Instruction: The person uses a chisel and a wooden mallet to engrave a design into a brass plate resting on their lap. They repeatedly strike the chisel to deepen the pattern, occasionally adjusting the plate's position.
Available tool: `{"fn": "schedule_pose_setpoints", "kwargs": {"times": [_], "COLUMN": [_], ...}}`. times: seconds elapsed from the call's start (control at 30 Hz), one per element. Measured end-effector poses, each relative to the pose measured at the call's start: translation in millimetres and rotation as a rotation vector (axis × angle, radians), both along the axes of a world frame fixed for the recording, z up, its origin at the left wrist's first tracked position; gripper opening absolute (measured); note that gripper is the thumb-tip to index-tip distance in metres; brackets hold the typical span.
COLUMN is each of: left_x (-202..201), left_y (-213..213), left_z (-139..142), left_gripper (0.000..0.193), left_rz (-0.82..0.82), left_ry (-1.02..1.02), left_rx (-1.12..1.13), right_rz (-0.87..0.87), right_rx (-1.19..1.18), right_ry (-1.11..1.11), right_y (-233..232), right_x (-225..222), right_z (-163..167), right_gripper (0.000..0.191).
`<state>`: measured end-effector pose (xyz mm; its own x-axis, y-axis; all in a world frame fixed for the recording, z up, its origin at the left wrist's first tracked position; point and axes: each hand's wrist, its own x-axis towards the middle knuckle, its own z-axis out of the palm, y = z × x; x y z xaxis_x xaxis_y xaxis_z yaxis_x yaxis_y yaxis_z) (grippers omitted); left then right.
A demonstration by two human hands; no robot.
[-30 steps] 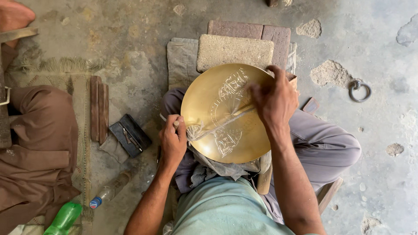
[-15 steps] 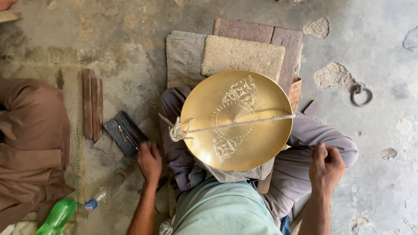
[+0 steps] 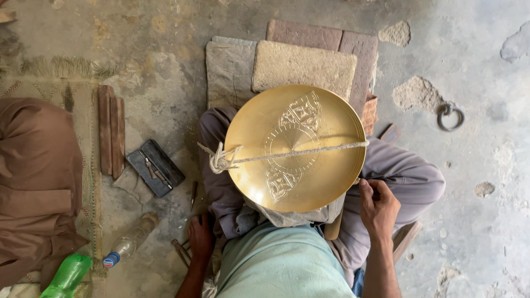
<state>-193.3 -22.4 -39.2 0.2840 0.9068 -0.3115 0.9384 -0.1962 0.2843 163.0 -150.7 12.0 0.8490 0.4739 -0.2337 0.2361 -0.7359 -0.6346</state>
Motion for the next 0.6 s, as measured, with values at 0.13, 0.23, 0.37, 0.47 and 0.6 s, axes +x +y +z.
{"fn": "schedule_pose_setpoints", "kwargs": {"times": [0.13,0.23,0.37,0.47,0.6], "left_x": [-1.4,6.8,22.7,26.6,30.5], "left_y": [-2.5,12.3,40.4,59.5,71.7], "left_z": [6.5,11.9,18.7,21.0,19.8], "left_gripper": [0.046,0.038,0.028,0.027,0.035], "left_rz": [-0.025,0.078,0.121,0.163,0.341], "left_ry": [-0.053,0.030,-0.069,-0.052,-0.230], "left_rx": [0.033,-0.038,0.142,0.172,0.121], "right_rz": [0.027,0.030,0.002,-0.013,-0.015], "right_rx": [-0.002,0.001,-0.013,0.021,0.057], "right_ry": [-0.033,-0.022,-0.017,-0.025,-0.036], "right_y": [-1.7,-3.5,-7.6,-14.5,-22.5], "right_x": [-5.8,-8.7,-9.6,-9.7,-12.3], "right_z": [2.8,3.4,5.9,7.2,9.5], "right_gripper": [0.033,0.032,0.032,0.032,0.031]}}
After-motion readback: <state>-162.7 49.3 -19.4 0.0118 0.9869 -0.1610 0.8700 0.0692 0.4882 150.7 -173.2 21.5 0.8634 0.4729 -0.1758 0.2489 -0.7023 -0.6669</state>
